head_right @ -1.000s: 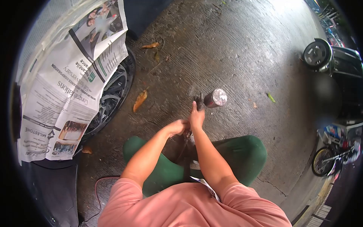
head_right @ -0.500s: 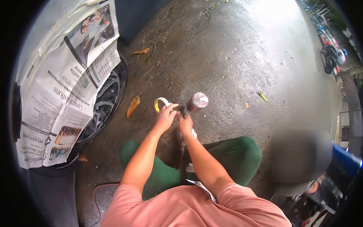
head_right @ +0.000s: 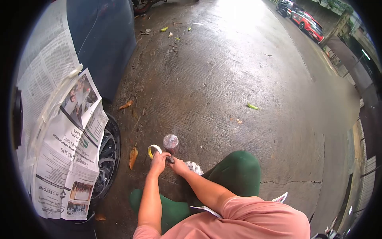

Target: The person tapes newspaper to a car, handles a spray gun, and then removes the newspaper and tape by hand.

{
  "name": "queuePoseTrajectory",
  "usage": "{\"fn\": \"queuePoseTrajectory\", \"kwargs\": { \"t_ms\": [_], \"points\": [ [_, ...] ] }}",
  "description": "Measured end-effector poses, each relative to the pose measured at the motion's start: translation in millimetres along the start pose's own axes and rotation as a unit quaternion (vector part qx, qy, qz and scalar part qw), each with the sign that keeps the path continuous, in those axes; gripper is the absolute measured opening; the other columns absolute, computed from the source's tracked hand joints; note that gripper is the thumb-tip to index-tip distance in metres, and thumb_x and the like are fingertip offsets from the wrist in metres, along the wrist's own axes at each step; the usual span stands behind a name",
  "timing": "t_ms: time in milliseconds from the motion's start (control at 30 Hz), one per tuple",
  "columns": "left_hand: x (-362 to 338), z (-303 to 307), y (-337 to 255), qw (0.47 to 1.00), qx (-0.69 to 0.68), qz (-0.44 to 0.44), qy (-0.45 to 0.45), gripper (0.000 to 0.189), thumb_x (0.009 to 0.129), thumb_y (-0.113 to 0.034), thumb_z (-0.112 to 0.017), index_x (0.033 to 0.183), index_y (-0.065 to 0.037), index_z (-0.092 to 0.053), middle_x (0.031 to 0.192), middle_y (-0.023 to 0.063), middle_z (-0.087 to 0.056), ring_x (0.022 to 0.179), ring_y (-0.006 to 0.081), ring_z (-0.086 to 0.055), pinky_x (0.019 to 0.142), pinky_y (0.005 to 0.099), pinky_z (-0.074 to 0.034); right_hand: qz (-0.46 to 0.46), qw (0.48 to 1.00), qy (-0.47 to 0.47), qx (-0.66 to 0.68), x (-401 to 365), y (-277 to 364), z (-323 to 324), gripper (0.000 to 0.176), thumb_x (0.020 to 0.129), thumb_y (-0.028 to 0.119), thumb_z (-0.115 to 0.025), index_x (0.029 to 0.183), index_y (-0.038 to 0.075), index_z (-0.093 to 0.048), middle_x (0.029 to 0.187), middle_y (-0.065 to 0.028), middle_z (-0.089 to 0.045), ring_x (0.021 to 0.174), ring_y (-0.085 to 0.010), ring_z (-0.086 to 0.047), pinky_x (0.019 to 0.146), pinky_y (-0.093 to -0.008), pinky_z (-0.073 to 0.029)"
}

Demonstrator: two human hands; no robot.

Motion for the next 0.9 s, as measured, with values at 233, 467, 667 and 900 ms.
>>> {"fn": "queuePoseTrajectory", "kwargs": {
  "t_ms": [233, 467, 667, 900],
  "points": [
    [0.4, 5.6, -12.1, 0.997, -0.072, 0.001, -0.002, 0.016, 0.095, -0.011, -0.062, 0.107, -0.007, -0.07, 0.115, 0.0199, -0.058, 0.108, 0.0398, -0.058, 0.096, 0.0469, -0.048, 0.049, 0.998, -0.047, 0.008, 3.4, -0.4, 4.3, 0.055, 0.095, 0.049, -0.067, 0.127, 0.004, -0.061, 0.112, -0.0295, -0.07, 0.11, -0.0478, -0.065, 0.091, -0.054, -0.053],
    [1.2, 3.9, -15.8, 0.999, -0.048, -0.019, 0.0, 0.016, 0.096, -0.011, -0.063, 0.108, -0.008, -0.071, 0.116, 0.0215, -0.058, 0.115, 0.0429, -0.054, 0.099, 0.0496, -0.045, 0.058, 0.997, -0.049, -0.012, -4.8, 9.7, 9.0, 0.054, 0.096, 0.048, -0.066, 0.127, 0.004, -0.06, 0.114, -0.0296, -0.069, 0.111, -0.0488, -0.064, 0.091, -0.0549, -0.052],
    [1.6, 10.2, -13.7, 0.998, -0.05, -0.028, -0.017, 0.017, 0.094, -0.01, -0.062, 0.109, -0.007, -0.07, 0.116, 0.0215, -0.059, 0.114, 0.0422, -0.056, 0.099, 0.0488, -0.046, 0.06, 0.998, -0.037, 0.002, -5.1, 14.5, 9.2, 0.055, 0.096, 0.047, -0.066, 0.133, 0.007, -0.059, 0.116, -0.0296, -0.069, 0.112, -0.0491, -0.064, 0.092, -0.0543, -0.052],
    [0.8, 15.8, -13.8, 0.999, -0.032, -0.032, -0.019, 0.018, 0.094, -0.011, -0.062, 0.11, -0.008, -0.069, 0.116, 0.0212, -0.059, 0.113, 0.0423, -0.057, 0.098, 0.0493, -0.047, 0.058, 0.998, -0.007, 0.029, -10.3, 26.0, 8.0, 0.057, 0.097, 0.045, -0.066, 0.14, 0.01, -0.056, 0.116, -0.03, -0.069, 0.112, -0.0489, -0.064, 0.093, -0.0525, -0.053]
  ]
}}
Point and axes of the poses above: each hand's wrist, its own x-axis towards the middle knuckle, its own z-axis out of the back of the hand, y = z × x, the point moved 7 cm from there along x, towards the middle knuckle
